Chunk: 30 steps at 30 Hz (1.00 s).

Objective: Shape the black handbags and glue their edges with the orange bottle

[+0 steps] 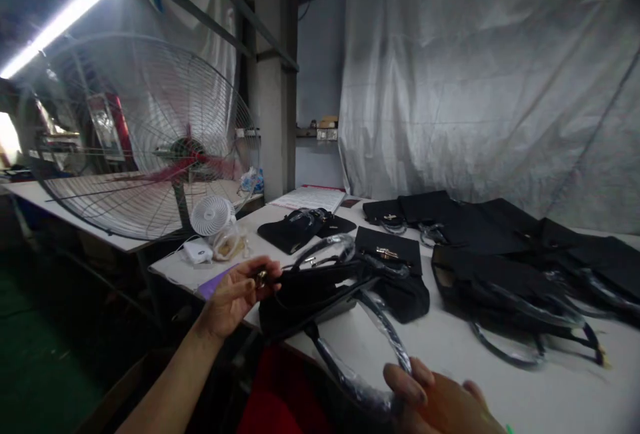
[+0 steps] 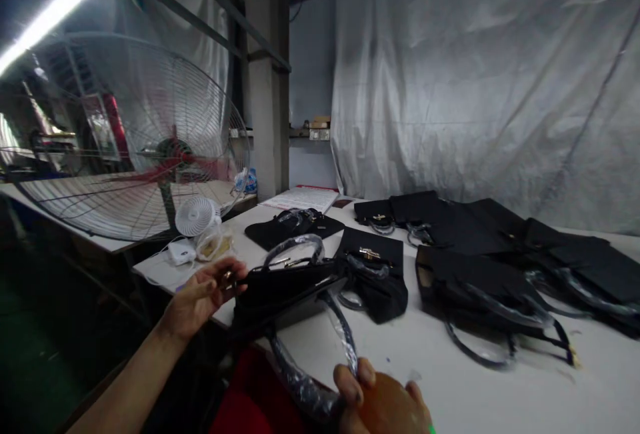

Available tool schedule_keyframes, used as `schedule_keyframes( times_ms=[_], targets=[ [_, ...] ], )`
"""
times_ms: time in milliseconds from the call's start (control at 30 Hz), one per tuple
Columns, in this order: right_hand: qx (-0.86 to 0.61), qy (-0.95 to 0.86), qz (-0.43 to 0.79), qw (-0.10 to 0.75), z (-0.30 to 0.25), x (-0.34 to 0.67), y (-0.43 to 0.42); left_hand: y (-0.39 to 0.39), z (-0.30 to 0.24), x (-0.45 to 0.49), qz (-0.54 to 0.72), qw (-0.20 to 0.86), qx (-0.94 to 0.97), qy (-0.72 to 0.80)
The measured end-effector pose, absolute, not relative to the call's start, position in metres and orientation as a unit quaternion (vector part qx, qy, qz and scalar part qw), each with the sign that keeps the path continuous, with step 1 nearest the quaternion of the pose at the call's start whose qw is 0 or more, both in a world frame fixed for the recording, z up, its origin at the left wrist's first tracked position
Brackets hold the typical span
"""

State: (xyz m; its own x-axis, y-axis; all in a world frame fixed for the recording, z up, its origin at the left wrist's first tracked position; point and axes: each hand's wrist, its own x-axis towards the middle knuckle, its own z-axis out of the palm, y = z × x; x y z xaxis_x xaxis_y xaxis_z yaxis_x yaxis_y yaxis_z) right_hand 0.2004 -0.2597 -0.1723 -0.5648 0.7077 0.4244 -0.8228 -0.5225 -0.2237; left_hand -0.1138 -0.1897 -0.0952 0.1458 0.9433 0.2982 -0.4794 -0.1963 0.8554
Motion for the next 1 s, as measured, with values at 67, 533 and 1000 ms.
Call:
schedule_keyframes(
  times_ms=[67,533,1000],
  targets=[
    [0.162,-0.185,0.85,0.465,-0.177,0.19,-0.263,-0.2,-0.092,-0.1,0.621,0.518,0.51,0.293],
    [0.107,-0.093,0.871,0.47,-0.172,0.177,-0.262,-0.177,-0.028,-0.049,0.259,-0.219,0.728,0.596],
    [0.193,-0.163,0.866,0.432,-0.205,0.167,-0.248,-0.165,-0.095,-0.011,0.251,0.164,0.88,0.369]
  ],
)
